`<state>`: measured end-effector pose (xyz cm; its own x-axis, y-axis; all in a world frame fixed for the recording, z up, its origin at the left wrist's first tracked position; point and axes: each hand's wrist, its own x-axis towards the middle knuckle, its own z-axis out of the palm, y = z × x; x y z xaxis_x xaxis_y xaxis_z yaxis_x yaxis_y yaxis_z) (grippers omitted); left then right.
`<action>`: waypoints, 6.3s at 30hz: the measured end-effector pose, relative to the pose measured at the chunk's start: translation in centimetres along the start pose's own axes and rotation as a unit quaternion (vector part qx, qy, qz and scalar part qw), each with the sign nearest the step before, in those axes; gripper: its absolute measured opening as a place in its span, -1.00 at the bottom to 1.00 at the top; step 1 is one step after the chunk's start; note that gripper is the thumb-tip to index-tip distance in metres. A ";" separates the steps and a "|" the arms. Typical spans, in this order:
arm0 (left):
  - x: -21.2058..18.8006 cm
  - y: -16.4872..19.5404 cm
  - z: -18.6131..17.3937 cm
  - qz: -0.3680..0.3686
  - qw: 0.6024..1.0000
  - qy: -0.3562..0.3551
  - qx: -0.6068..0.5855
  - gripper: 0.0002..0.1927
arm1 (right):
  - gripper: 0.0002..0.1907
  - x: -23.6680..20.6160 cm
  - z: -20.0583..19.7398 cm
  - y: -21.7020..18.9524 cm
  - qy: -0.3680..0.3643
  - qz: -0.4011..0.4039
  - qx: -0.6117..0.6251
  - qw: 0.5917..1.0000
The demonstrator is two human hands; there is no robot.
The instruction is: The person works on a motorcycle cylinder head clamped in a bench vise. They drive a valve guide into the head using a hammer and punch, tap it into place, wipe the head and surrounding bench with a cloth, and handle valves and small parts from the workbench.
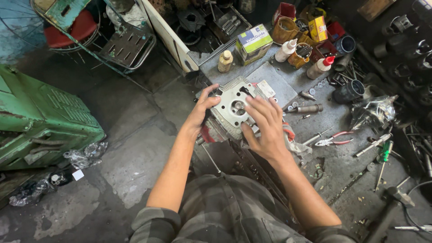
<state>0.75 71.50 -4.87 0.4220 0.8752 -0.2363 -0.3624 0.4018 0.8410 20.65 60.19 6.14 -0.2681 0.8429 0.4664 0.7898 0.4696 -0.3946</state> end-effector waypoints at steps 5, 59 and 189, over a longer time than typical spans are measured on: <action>0.0 -0.1 -0.1 0.008 1.000 0.005 0.013 -0.24 | -0.53 -0.3 0.1 0.2 -0.033 0.013 0.017 0.999; -0.1 -0.3 0.0 -0.001 0.999 0.011 -0.035 -0.22 | -0.51 -0.8 1.3 -0.1 0.002 0.002 0.010 1.000; -4.9 0.8 1.3 0.342 0.864 0.117 0.352 -0.60 | -0.47 -5.1 -10.8 -7.5 -0.465 0.141 0.180 0.855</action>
<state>-0.50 67.20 -2.43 0.1005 0.9067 0.4095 0.1686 -0.4212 0.8912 22.02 49.55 15.27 -0.5502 0.7016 -0.4528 0.7196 0.1233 -0.6834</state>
